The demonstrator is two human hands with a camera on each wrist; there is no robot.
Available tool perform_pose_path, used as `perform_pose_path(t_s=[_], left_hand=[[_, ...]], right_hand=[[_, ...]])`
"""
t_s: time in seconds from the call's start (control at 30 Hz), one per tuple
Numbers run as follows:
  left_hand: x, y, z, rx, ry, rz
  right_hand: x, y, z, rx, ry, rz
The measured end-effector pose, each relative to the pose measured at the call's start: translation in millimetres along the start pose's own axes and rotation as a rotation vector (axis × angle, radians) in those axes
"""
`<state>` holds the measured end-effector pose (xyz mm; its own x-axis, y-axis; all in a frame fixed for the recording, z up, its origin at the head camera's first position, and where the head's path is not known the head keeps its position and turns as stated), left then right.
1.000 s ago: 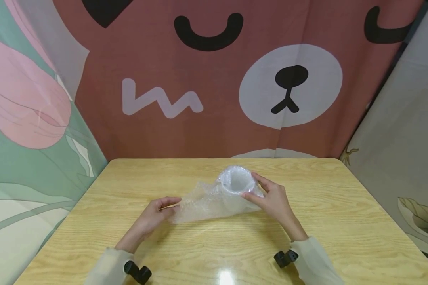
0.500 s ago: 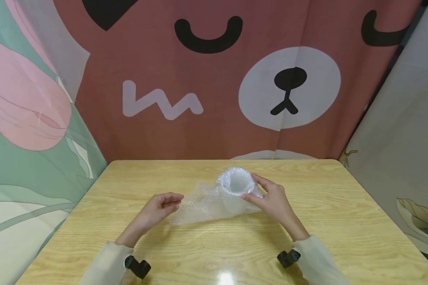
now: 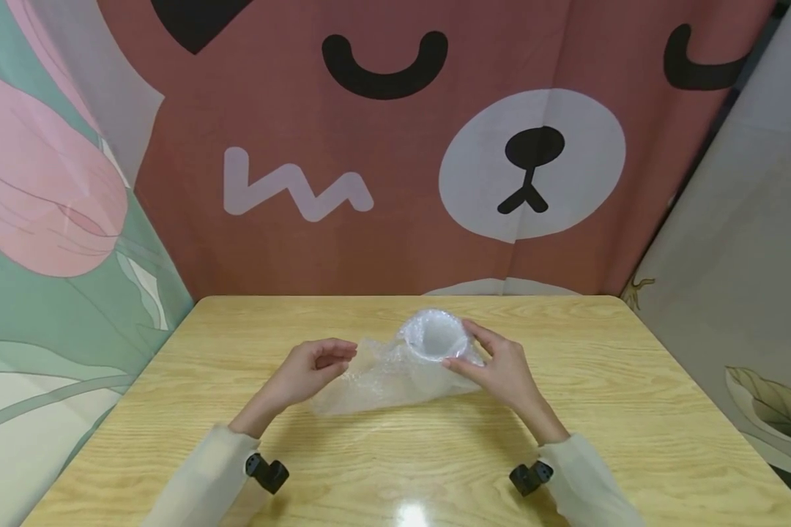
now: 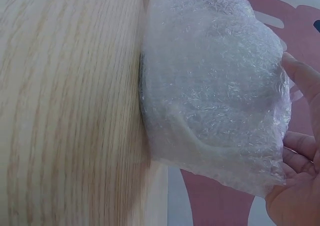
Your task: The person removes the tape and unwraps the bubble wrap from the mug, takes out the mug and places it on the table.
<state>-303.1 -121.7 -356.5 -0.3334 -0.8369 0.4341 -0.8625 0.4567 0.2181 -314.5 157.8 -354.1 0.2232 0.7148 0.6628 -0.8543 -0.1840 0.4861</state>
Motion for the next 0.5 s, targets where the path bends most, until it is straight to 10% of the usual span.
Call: perform_pose_path(t_s=[0.5], left_hand=[[-6.4, 19.4, -30.6, -0.169, 0.177, -0.109]], right_hand=[[-5, 4.6, 1, -0.04, -0.075, 0.057]])
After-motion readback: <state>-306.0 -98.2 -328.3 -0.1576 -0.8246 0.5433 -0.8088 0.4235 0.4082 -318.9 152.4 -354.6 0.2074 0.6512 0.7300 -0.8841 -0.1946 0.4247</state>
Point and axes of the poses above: each hand's wrist, its own y-axis towards the middle knuckle, its own x-axis out of the back of the hand, z = x × y, the point moved 9 cm from there along y, towards the middle knuckle, and after that the axes turned 7 degrees about -y, right-handed, at the moved point
